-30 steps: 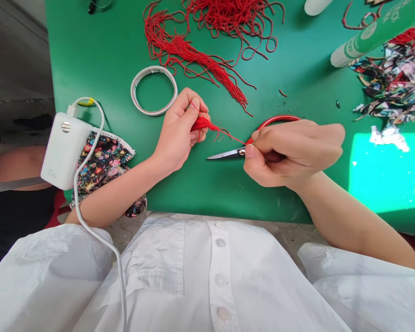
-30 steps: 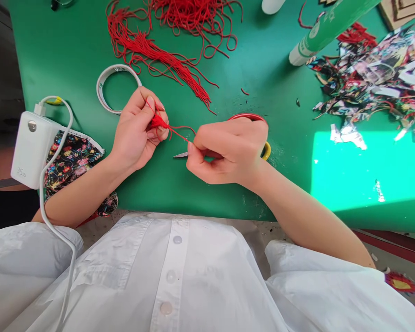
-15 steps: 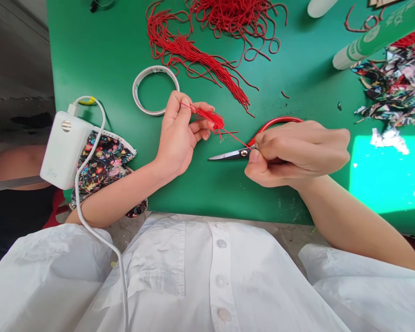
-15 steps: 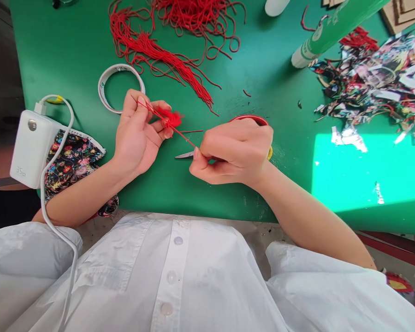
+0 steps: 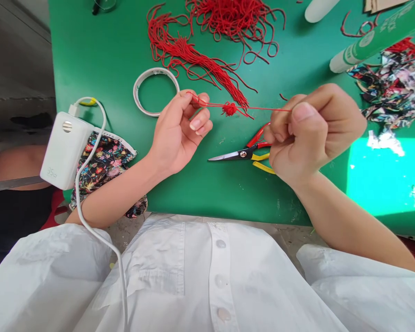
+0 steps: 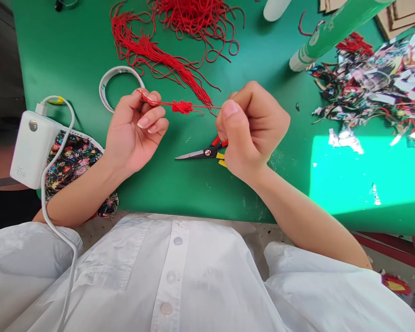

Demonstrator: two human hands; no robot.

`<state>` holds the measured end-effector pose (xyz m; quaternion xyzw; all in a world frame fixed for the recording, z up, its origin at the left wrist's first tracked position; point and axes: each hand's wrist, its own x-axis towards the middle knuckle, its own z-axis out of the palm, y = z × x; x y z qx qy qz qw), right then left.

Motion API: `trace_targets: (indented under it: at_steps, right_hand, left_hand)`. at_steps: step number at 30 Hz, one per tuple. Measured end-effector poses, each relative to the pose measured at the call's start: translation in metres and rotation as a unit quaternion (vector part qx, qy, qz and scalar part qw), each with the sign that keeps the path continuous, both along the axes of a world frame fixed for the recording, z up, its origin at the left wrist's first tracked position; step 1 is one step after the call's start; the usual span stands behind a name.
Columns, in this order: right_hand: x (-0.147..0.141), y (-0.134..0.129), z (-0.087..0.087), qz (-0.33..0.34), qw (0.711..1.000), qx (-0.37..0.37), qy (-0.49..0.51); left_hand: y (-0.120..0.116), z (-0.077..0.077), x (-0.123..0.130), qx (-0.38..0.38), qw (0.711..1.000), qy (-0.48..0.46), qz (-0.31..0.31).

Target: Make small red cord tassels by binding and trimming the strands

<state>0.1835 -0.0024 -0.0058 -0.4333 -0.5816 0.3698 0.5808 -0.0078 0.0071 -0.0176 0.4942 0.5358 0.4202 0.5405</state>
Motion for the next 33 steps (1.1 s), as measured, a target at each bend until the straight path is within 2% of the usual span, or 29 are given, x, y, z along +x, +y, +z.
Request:
trace_targets:
  at_steps: [2,7,9,13,17,20,23,25,29,33]
  right_hand:
    - [-0.003,0.000,0.002,0.015,1.000,-0.022,0.003]
    - [-0.004,-0.001,0.014,0.074,0.985,-0.154,-0.006]
    - [-0.004,-0.001,0.016,0.084,0.982,-0.169,0.013]
    - [-0.004,0.001,0.015,0.088,0.980,-0.174,0.027]
    - [-0.005,0.000,0.015,0.135,0.971,-0.172,0.091]
    - [-0.007,-0.002,0.013,0.160,0.966,-0.155,0.130]
    - [-0.012,-0.002,0.006,0.163,0.972,-0.104,0.135]
    - [-0.016,-0.002,0.000,0.155,0.977,-0.065,0.135]
    - [-0.020,-0.003,-0.007,0.141,0.983,-0.031,0.117]
    - [-0.016,-0.004,-0.009,0.116,0.990,0.010,0.075]
  left_hand:
    - [0.001,0.001,0.001,-0.005,1.000,-0.016,-0.003]
    - [0.001,0.005,0.005,-0.020,0.998,-0.058,-0.006]
    - [0.001,0.005,0.006,-0.034,0.996,-0.085,0.007]
    - [0.000,0.003,0.006,-0.049,0.994,-0.094,0.005]
    - [-0.003,0.008,0.011,-0.040,0.995,-0.092,-0.005]
    - [-0.006,0.018,0.017,-0.049,0.987,-0.149,0.022]
    - [-0.010,0.025,0.022,-0.069,0.973,-0.217,0.029]
    - [-0.012,0.024,0.023,-0.055,0.977,-0.206,0.014]
    - [-0.014,0.012,0.019,0.042,0.984,-0.168,-0.030]
    - [-0.013,0.008,0.012,0.150,0.988,0.032,-0.028]
